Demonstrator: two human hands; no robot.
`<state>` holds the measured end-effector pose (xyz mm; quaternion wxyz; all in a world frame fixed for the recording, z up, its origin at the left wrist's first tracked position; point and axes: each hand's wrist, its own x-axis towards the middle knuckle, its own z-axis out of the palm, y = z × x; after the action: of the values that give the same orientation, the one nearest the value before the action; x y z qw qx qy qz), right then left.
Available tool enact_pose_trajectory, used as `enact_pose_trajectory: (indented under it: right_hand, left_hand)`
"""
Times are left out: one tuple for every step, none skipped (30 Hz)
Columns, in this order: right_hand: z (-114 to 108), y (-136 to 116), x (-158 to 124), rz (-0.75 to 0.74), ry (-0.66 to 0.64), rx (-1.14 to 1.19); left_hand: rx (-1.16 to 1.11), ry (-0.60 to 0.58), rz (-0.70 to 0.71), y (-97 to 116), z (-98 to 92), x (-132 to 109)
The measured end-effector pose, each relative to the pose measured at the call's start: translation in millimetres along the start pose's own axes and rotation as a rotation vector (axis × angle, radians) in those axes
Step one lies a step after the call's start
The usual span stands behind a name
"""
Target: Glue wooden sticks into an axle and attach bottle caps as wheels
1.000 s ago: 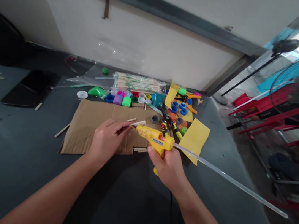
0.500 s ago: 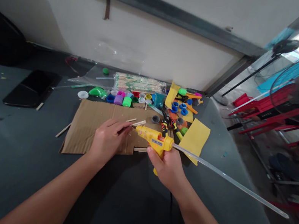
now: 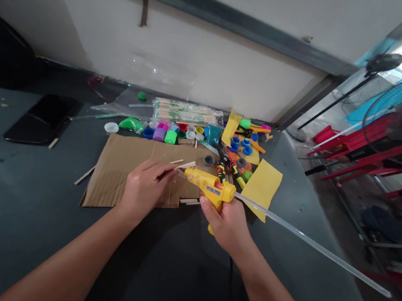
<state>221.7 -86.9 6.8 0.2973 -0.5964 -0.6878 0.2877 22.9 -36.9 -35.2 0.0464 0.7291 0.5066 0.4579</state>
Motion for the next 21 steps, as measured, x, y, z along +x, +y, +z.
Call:
enact_pose_trajectory:
  right_hand:
    - [-1, 1, 0, 0.002, 0.004, -0.007]
    - [-2, 2, 1, 0.004, 0.012, -0.018]
    - [-3, 2, 1, 0.008, 0.022, -0.031]
    - [-4, 3, 2, 0.011, 0.033, -0.043]
    - [-5, 3, 2, 0.013, 0.046, -0.054]
    - [-6, 4, 3, 0.013, 0.06, -0.059]
    - [-7, 4, 3, 0.014, 0.071, -0.056]
    - [-8, 5, 3, 0.014, 0.08, -0.049]
    - [-9, 6, 4, 0.014, 0.084, -0.039]
    - [-9, 6, 4, 0.019, 0.086, -0.029]
    - [-10, 7, 4, 0.03, 0.088, -0.02]
    - [-10, 8, 4, 0.044, 0.089, -0.014]
    - [-11, 8, 4, 0.058, 0.09, -0.008]
    - [-11, 9, 4, 0.07, 0.09, -0.004]
    - [-12, 9, 4, 0.076, 0.088, -0.001]
    - [-12, 9, 4, 0.076, 0.089, 0.0]
    - [-12, 8, 4, 0.07, 0.091, -0.002]
    - [-12, 8, 4, 0.059, 0.096, -0.006]
    - [-12, 7, 4, 0.046, 0.104, -0.011]
    - [-12, 6, 4, 0.032, 0.11, -0.017]
    - [-11, 5, 4, 0.02, 0.111, -0.023]
  left_hand:
    - [0.005, 0.002, -0.008, 0, -0.4, 0]
    - [0.01, 0.001, -0.02, 0, -0.9, 0]
    - [0.014, -0.001, -0.035, 1, -1.3, 0]
    - [0.017, -0.004, -0.051, 1, -1.7, 0]
    - [0.02, -0.005, -0.066, 1, -1.9, 0]
    - [0.022, -0.005, -0.075, 2, -2.0, 0]
    - [0.021, -0.003, -0.08, 2, -1.9, 0]
    - [0.017, 0.004, -0.083, 2, -1.7, 0]
    - [0.011, 0.012, -0.088, 2, -1.4, 0]
    - [0.004, 0.019, -0.096, 2, -1.0, 0]
    - [-0.004, 0.023, -0.108, 2, -0.7, -1]
    - [-0.01, 0.023, -0.122, 1, -0.4, -1]
    - [-0.014, 0.019, -0.136, 1, -0.3, -1]
    - [-0.018, 0.011, -0.146, 1, -0.3, -1]
    - [-0.022, 0.005, -0.15, 0, -0.4, -1]
    - [-0.024, 0.001, -0.15, 0, -0.5, -1]
    - [-0.023, -0.002, -0.146, 0, -0.6, -1]
    - [-0.02, -0.001, -0.14, 0, -0.7, -1]
    - [-0.015, 0.001, -0.134, 0, -0.7, -1]
    - [-0.011, 0.005, -0.128, 0, -0.7, -1]
    - [-0.008, 0.008, -0.122, 0, -0.6, -1]
